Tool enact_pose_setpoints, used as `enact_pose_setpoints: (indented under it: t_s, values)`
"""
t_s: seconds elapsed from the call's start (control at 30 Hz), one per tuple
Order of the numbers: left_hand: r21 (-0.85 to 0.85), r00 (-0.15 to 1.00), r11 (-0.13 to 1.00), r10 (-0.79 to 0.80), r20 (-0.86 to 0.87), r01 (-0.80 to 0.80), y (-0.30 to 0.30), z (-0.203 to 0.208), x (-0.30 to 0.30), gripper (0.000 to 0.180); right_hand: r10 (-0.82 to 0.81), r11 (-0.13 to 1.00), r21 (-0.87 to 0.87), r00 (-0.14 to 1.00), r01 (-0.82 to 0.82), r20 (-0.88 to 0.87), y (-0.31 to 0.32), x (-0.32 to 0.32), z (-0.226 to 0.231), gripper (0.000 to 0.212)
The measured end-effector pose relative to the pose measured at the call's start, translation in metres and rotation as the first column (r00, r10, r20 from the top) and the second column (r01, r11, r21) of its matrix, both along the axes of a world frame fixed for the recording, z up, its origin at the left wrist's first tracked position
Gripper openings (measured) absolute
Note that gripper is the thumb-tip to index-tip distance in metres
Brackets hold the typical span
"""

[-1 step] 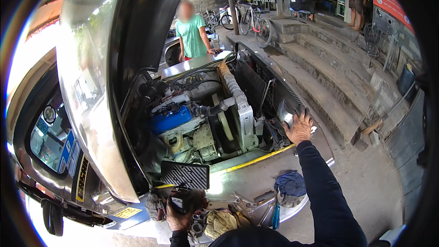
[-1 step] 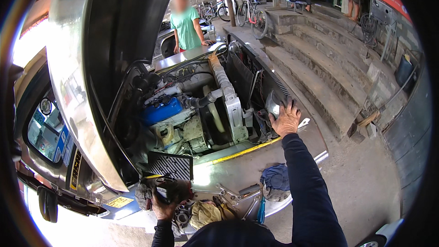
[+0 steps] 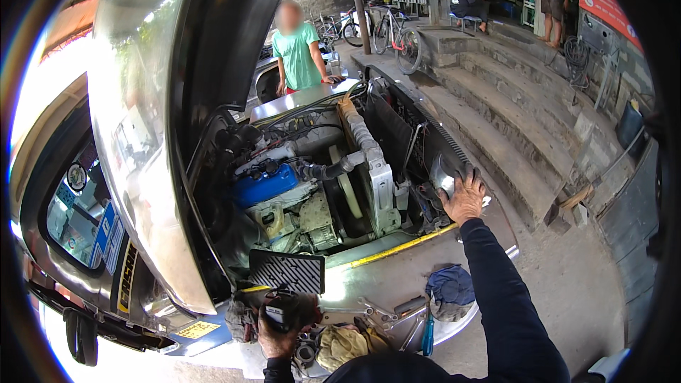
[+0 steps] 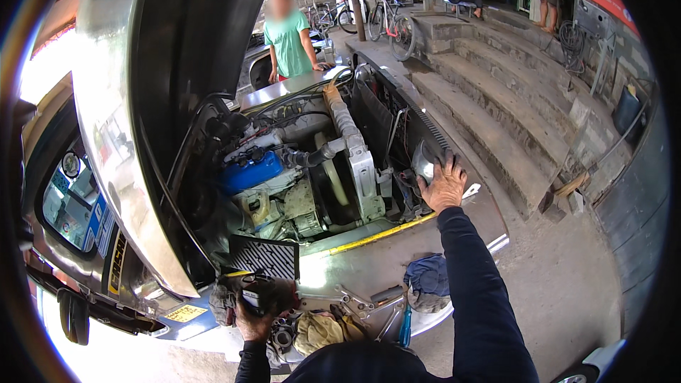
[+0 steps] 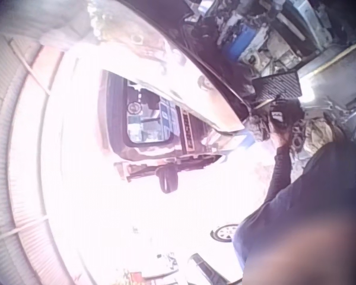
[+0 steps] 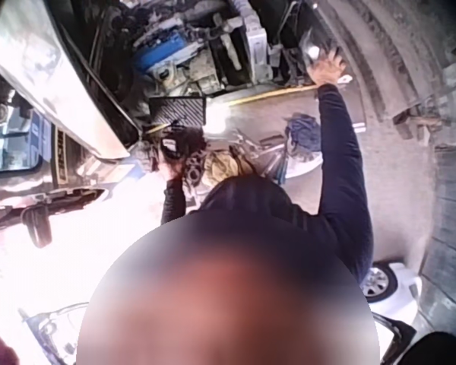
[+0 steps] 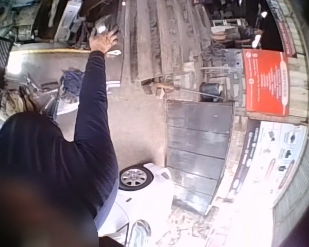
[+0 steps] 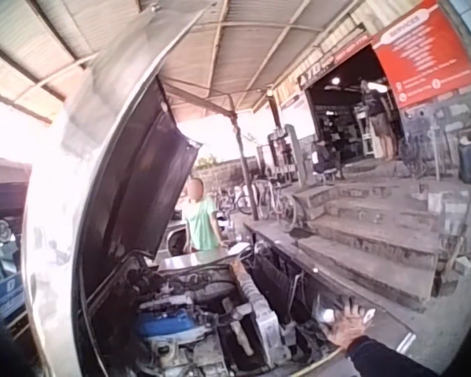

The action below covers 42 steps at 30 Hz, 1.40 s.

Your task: The person works on a vehicle with its hood open, handling a black plastic floor mat and a flashlight. They move between the engine bay and the interior, placing the mat inside the vehicle and using the flashlight to illuminate the engine compartment.

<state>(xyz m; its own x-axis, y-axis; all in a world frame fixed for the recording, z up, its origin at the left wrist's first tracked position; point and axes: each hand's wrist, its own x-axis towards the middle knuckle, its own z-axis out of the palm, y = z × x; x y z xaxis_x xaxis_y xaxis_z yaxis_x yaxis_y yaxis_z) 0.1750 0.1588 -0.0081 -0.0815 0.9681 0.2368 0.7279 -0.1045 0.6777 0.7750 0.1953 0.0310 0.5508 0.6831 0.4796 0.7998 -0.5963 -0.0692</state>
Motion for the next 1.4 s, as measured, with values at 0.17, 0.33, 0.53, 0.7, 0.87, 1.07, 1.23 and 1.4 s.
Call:
enact_pose_setpoints:
  t_s: [0.17, 0.33, 0.53, 0.7, 0.87, 1.07, 1.23, 1.4]
  values:
    - [-0.059, 0.999, 0.998, -0.011, 0.041, 0.013, 0.000, 0.000, -0.001, 0.095, 0.003, 1.000, 0.015, 0.999, -0.004, 0.037, -0.001, 0.000, -0.001, 0.075]
    - [-0.032, 0.999, 0.999, 0.018, 0.041, -0.017, 0.007, -0.011, -0.003, 0.093, -0.010, 1.000, -0.010, 1.000, 0.010, 0.011, 0.005, 0.001, 0.008, 0.077]
    - [0.042, 0.983, 0.996, -0.085, 0.163, 0.079, 0.016, -0.037, -0.014, 0.094, -0.036, 0.991, -0.128, 0.999, 0.039, 0.026, 0.003, -0.001, 0.015, 0.083]
    - [0.005, 0.872, 0.992, -0.112, 0.476, 0.124, 0.023, -0.055, -0.028, 0.089, 0.010, 0.982, -0.185, 0.993, -0.032, -0.118, 0.001, 0.001, 0.032, 0.093]
    - [0.117, 0.991, 0.985, -0.133, 0.031, 0.128, 0.028, -0.045, -0.015, 0.090, 0.125, 0.990, 0.086, 0.973, -0.110, -0.194, -0.043, -0.025, 0.062, 0.087]
    - [0.069, 0.983, 0.981, -0.185, 0.009, 0.184, 0.028, -0.005, 0.007, 0.088, 0.389, 0.844, 0.491, 0.877, -0.217, -0.281, -0.188, -0.151, 0.027, 0.048]
    - [0.047, 0.968, 0.967, -0.251, 0.002, 0.251, 0.023, 0.008, 0.004, 0.086, 0.284, 0.956, 0.220, 0.807, -0.195, -0.517, -0.262, -0.228, -0.011, 0.043]
    - [0.019, 0.948, 0.948, -0.318, -0.001, 0.318, 0.017, 0.022, -0.007, 0.085, 0.279, 0.947, 0.036, 0.759, -0.320, -0.588, -0.285, -0.268, -0.024, 0.049]
